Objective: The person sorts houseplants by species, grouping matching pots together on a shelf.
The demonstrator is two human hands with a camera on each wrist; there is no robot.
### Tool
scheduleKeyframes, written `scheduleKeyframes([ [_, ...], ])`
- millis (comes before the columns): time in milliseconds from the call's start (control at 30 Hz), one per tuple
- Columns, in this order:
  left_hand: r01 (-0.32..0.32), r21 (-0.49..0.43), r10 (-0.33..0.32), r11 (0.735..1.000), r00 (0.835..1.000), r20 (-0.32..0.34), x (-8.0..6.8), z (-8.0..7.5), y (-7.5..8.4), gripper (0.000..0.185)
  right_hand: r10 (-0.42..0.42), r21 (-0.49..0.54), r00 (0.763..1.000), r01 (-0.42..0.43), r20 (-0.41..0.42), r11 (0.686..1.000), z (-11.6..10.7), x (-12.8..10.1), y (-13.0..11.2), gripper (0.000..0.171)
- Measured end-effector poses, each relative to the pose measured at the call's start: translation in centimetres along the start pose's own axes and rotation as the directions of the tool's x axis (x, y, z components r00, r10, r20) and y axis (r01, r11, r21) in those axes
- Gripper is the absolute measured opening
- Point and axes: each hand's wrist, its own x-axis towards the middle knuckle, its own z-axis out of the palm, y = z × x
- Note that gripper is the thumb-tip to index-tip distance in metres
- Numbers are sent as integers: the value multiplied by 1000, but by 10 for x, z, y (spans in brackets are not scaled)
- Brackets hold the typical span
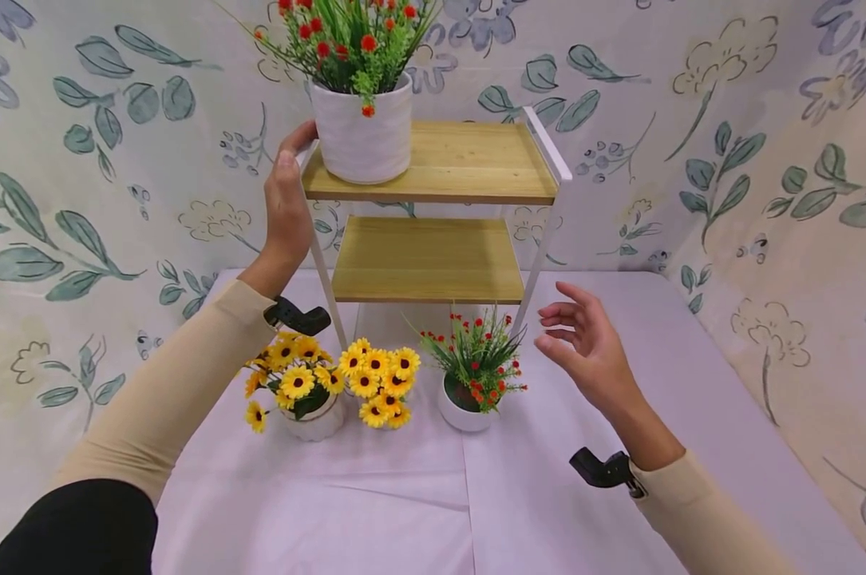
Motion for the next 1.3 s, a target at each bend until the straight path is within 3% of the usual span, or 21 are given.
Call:
scheduleKeyframes([
  [167,25,-7,-25,1000,1000,8,-3,1,17,51,4,-185,999,4,41,983,-1,-13,13,84],
  [367,51,0,-51,999,999,16,-6,-1,37,50,61,-323,997,-44,43,945,1,-26,23,92],
  [700,9,15,-9,1000,1000,1,0,1,1,54,196,-490,980,-156,31,857,8,-43,40,95],
  [900,-3,2,3,1000,1000,2,-1,0,-3,55,252,-516,965,-184,65,836,12,-48,53,93],
  [1133,12,5,-12,1000,1000,0,0,0,-3,56,293,-466,950,-210,112,859,16,-52,64,91],
  [1300,4,6,-4,1000,1000,1,0,1,-3,54,360,-448,926,-276,113,851,21,-53,71,89],
])
